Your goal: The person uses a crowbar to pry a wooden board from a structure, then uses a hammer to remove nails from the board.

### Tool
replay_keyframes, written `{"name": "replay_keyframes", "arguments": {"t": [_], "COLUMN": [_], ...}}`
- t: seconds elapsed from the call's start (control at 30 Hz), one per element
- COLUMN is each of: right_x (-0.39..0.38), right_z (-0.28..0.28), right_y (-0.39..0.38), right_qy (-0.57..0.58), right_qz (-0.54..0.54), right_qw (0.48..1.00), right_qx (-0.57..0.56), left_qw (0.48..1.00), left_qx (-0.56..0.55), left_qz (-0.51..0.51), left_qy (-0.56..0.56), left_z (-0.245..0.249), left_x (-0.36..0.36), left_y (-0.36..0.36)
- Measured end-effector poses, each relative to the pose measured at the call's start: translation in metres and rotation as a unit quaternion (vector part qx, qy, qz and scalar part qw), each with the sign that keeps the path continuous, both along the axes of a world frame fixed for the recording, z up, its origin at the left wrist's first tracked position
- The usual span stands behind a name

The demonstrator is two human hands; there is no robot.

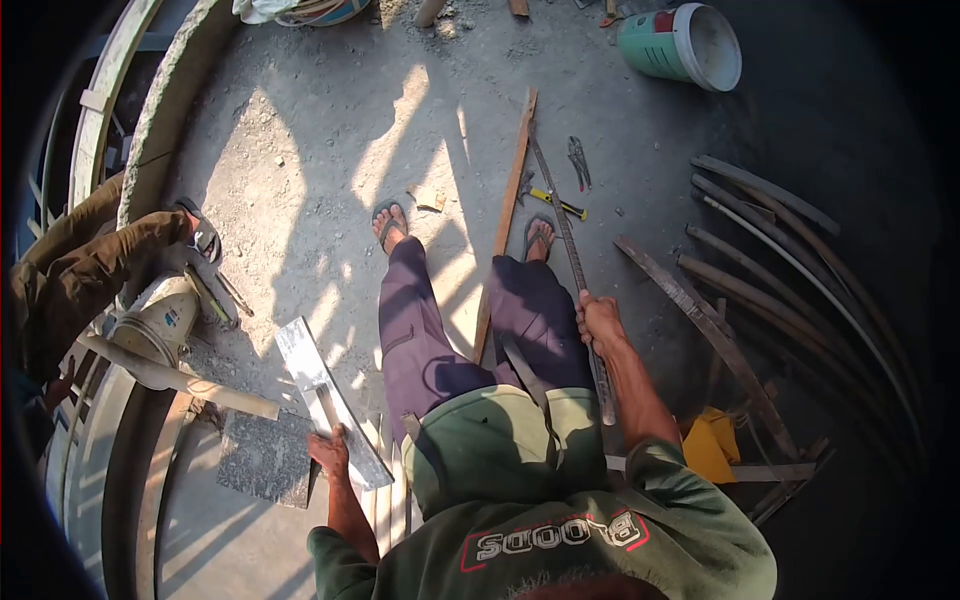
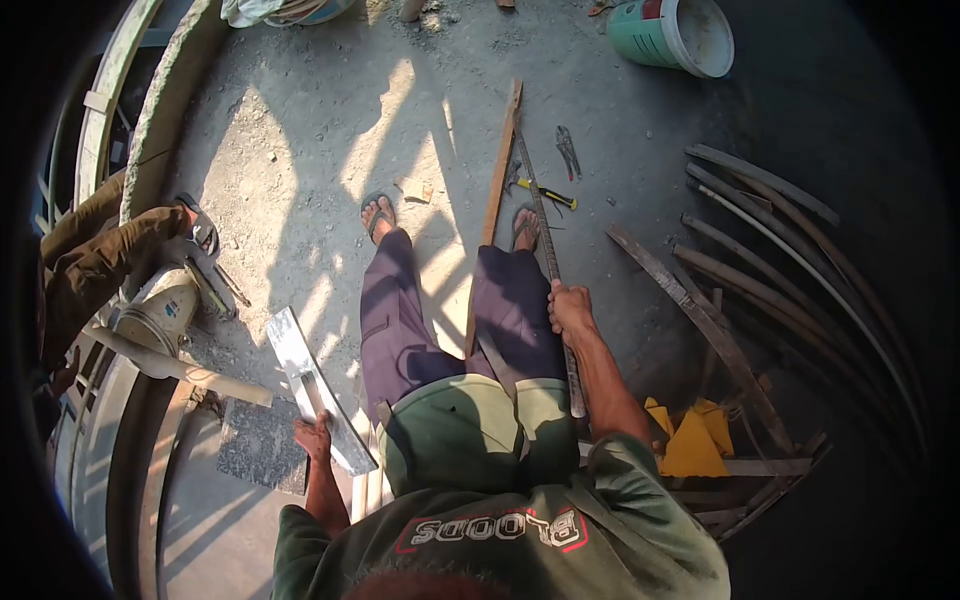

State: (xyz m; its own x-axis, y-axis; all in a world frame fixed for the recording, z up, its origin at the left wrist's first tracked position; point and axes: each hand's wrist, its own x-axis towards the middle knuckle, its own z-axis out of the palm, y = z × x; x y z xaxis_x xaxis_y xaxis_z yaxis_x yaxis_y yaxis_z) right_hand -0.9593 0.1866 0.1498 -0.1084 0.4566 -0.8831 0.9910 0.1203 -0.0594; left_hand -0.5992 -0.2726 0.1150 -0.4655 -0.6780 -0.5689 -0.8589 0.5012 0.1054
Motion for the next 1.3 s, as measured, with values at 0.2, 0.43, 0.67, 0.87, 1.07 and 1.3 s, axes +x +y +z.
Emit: {"name": "replay_keyframes", "arguments": {"t": [0.2,0.43,0.67,0.87,1.07,1.3], "right_x": [-0.017,-0.039,-0.063,-0.082,-0.088,-0.085], "right_z": [-0.005,0.0,0.009,0.008,0.012,0.017], "right_y": [-0.027,-0.022,-0.028,-0.031,-0.021,-0.027], "right_qy": [0.023,0.013,-0.012,-0.007,-0.038,-0.034], "right_qz": [0.016,0.08,0.083,0.104,0.17,0.113], "right_qw": [0.999,0.996,0.995,0.993,0.983,0.991], "right_qx": [0.018,0.04,0.057,0.053,0.062,0.056], "left_qw": [0.999,0.999,0.997,0.998,0.993,0.998], "left_qx": [0.014,0.008,0.032,0.06,0.058,0.008], "left_qz": [-0.014,-0.03,-0.076,-0.033,-0.025,-0.063], "left_qy": [-0.039,-0.037,0.0,-0.001,-0.097,-0.006], "left_z": [-0.017,-0.006,-0.02,-0.012,-0.012,-0.012], "left_x": [0.035,-0.003,-0.002,-0.018,-0.007,0.008], "left_y": [-0.075,-0.071,-0.065,-0.059,-0.068,-0.072]}}
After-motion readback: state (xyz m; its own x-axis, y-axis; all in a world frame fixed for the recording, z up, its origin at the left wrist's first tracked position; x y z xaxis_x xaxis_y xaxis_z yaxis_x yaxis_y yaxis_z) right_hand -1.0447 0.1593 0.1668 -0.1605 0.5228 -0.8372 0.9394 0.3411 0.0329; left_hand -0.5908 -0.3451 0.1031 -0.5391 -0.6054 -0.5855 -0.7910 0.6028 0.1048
